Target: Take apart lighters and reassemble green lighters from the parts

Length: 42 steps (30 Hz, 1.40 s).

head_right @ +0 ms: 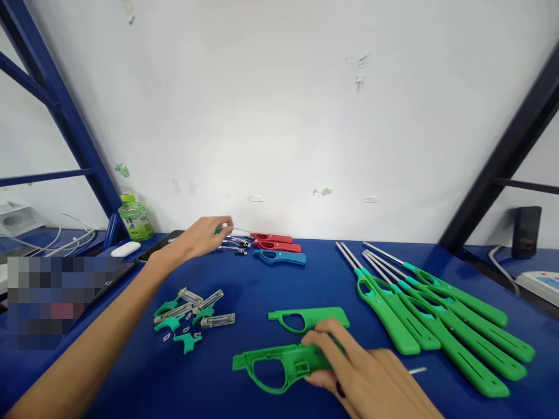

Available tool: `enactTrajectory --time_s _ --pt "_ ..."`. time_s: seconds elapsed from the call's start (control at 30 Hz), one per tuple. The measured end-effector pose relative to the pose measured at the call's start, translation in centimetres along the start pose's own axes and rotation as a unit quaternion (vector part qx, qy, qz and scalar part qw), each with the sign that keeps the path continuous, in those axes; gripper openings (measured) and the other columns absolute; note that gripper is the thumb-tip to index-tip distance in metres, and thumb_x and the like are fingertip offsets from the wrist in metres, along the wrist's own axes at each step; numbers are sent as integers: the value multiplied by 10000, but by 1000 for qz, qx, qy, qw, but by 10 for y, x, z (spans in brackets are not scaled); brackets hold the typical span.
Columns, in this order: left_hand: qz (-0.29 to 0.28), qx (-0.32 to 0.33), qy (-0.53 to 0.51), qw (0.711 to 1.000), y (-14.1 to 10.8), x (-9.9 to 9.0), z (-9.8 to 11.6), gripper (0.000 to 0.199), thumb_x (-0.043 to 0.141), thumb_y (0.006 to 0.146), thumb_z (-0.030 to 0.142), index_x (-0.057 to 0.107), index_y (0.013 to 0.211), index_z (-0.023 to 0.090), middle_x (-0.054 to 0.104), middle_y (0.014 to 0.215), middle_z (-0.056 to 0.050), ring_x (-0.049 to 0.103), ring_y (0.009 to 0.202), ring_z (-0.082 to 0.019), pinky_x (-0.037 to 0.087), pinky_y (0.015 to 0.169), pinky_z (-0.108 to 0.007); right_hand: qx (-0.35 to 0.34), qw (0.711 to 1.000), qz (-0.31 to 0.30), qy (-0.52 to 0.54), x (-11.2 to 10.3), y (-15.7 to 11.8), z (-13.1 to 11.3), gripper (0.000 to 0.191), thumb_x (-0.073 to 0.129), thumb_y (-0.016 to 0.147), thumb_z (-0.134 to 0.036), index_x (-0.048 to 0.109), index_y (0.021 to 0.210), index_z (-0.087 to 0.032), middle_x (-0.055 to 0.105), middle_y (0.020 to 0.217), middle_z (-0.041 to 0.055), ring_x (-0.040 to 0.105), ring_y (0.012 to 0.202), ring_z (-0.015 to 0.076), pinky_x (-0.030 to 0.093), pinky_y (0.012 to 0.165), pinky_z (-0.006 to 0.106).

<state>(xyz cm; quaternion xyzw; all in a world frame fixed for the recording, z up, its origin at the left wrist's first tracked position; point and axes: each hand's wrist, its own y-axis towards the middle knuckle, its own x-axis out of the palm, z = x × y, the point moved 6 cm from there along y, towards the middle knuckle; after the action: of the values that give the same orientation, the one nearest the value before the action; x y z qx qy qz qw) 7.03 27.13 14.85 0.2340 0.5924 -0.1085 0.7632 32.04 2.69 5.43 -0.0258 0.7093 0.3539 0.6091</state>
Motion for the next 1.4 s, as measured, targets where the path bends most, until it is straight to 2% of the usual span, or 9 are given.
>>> enactTrajectory --time_s 0.17,0.33,0.47,0.6,0.73,0.83,1.07,1.2,1.4 --pt "-52 -23 -3 998 -15 33 -54 385 697 1036 436 662 1326 185 686 1336 -95 706 1140 -257 620 972 -475 43 994 -93 -28 1 43 39 226 512 1131 -304 626 1319 -248 735 1249 81 802 735 201 592 597 309" --pt "-68 -19 -3 997 -22 46 -64 394 701 1033 435 658 1334 183 683 1343 -97 704 1150 -260 619 975 -480 66 991 -116 -32 30 95 72 168 644 1072 -259 697 1212 -183 734 1197 85 762 769 186 597 683 328" --pt "-77 -5 0 997 -21 54 -68 384 698 1035 435 662 1327 188 684 1344 -96 703 1149 -259 618 977 -476 96 987 -129 -18 44 114 81 363 696 1058 -370 653 1367 -185 707 1310 97 741 1004 220 645 859 425" --pt "-75 -7 6 997 -17 60 -79 371 694 1039 431 664 1329 202 680 1356 -99 701 1155 -253 617 984 -473 90 982 -164 32 30 109 82 395 628 1071 -517 713 1306 -211 721 1258 109 742 969 251 599 886 447" --pt "-73 -10 13 997 -13 66 -87 365 696 1037 430 666 1325 208 681 1356 -98 701 1156 -251 618 983 -468 68 966 -231 98 16 94 77 493 772 870 -719 790 1093 -279 762 1071 47 742 872 257 531 743 346" --pt "-70 -10 21 997 -13 68 -90 359 693 1039 431 668 1322 212 680 1357 -98 700 1157 -250 617 986 -467 71 956 -256 121 18 86 74 508 822 812 -714 769 1060 -273 763 1017 29 727 827 259 477 679 323" --pt "-75 -15 34 996 -14 70 -90 367 694 1039 428 663 1327 203 681 1352 -100 702 1150 -248 619 980 -471 54 957 -245 147 26 84 65 487 647 975 -723 710 1119 -262 748 1131 38 728 874 267 468 758 350" --pt "-82 -18 35 996 -13 69 -90 372 697 1037 427 661 1327 198 684 1344 -100 705 1142 -247 621 972 -469 50 961 -232 144 26 84 64 510 517 1040 -731 694 1121 -259 749 1093 47 728 865 271 462 763 361" --pt "-87 -16 36 995 -14 69 -91 374 698 1037 424 660 1333 199 679 1356 -102 701 1156 -251 617 983 -475 54 961 -236 131 27 79 71 538 636 973 -739 676 1190 -249 723 1154 62 733 909 289 489 767 365"
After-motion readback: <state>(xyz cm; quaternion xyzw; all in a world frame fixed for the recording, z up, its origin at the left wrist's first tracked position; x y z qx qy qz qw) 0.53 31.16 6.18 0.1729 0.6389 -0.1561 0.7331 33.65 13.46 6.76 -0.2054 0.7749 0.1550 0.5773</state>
